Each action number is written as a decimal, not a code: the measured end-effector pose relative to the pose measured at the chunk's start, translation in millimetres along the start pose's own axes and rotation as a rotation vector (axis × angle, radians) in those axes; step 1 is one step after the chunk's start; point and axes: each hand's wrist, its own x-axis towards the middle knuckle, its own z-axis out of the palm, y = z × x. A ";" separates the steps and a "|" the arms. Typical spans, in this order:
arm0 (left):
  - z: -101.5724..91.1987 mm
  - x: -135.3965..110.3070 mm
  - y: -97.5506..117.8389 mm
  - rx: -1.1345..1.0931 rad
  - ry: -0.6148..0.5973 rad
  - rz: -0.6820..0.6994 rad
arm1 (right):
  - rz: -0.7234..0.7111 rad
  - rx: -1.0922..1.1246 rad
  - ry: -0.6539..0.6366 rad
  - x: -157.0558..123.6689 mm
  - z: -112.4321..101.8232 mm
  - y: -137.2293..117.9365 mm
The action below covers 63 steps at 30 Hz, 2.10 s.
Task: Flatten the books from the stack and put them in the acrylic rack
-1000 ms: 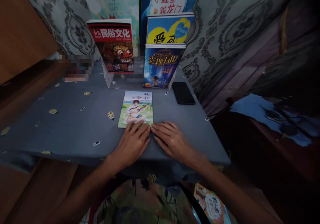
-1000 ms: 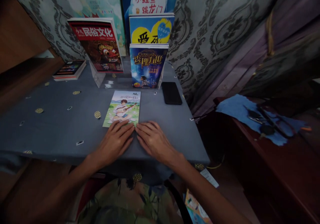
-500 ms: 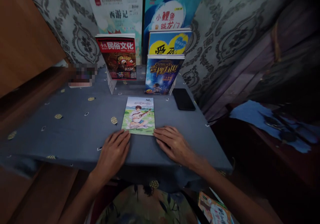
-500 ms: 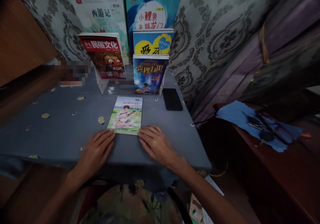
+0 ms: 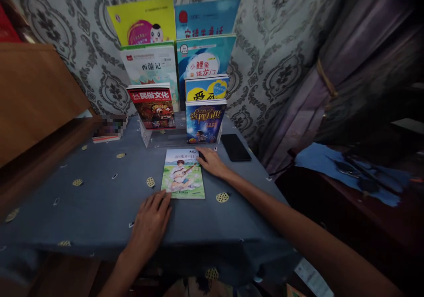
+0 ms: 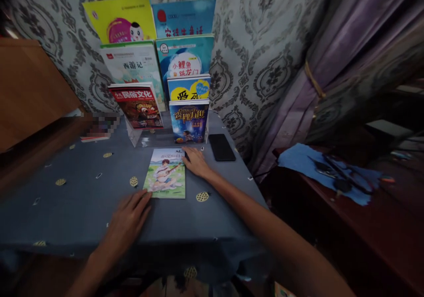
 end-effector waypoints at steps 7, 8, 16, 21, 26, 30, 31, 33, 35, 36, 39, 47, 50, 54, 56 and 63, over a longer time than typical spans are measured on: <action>-3.7 27.9 -49.1 0.115 -0.183 0.048 | 0.067 0.038 0.077 -2.1 -7.6 1.6; -6.3 34.5 -58.1 0.137 -0.214 0.025 | 0.087 0.056 0.093 -5.1 -10.3 1.9; -18.1 95.6 -42.3 0.083 -0.209 -0.026 | 0.114 0.287 0.148 -26.2 -22.5 -1.6; -3.9 135.0 29.1 0.013 -0.262 0.121 | 0.151 0.348 0.174 -26.6 -25.3 -3.8; 6.0 159.9 52.8 0.138 -0.391 0.084 | 0.144 0.325 0.204 -28.3 -29.9 -2.9; 10.5 163.2 50.3 0.153 -0.395 0.076 | 0.147 0.326 0.205 -29.1 -31.7 -3.2; 11.1 163.0 49.6 0.151 -0.391 0.078 | 0.142 0.328 0.210 -29.4 -31.9 -3.5; 11.5 162.7 48.7 0.146 -0.388 0.079 | 0.127 0.332 0.226 -30.2 -32.4 -4.6; 11.1 163.1 48.3 0.143 -0.391 0.080 | 0.115 0.336 0.247 -31.4 -33.4 -5.9; 10.8 163.5 48.1 0.142 -0.395 0.079 | 0.111 0.339 0.259 -32.0 -34.1 -6.5; 10.3 164.6 47.0 0.138 -0.398 0.076 | 0.106 0.351 0.285 -33.4 -36.5 -8.2; 13.5 162.4 44.8 0.123 -0.370 0.092 | 0.044 0.285 0.249 -34.7 -40.2 -14.8; 14.0 161.0 44.5 0.129 -0.367 0.098 | -0.022 0.190 0.191 -36.2 -41.6 -17.0; 15.5 158.1 42.9 0.120 -0.354 0.112 | -0.111 0.051 0.077 -38.8 -41.8 -17.8; 17.0 156.4 41.9 0.116 -0.336 0.118 | -0.126 -0.010 0.033 -39.6 -41.4 -18.2; 15.3 159.0 26.0 0.039 -0.321 0.090 | -0.141 -0.060 0.031 -40.1 -38.3 -18.8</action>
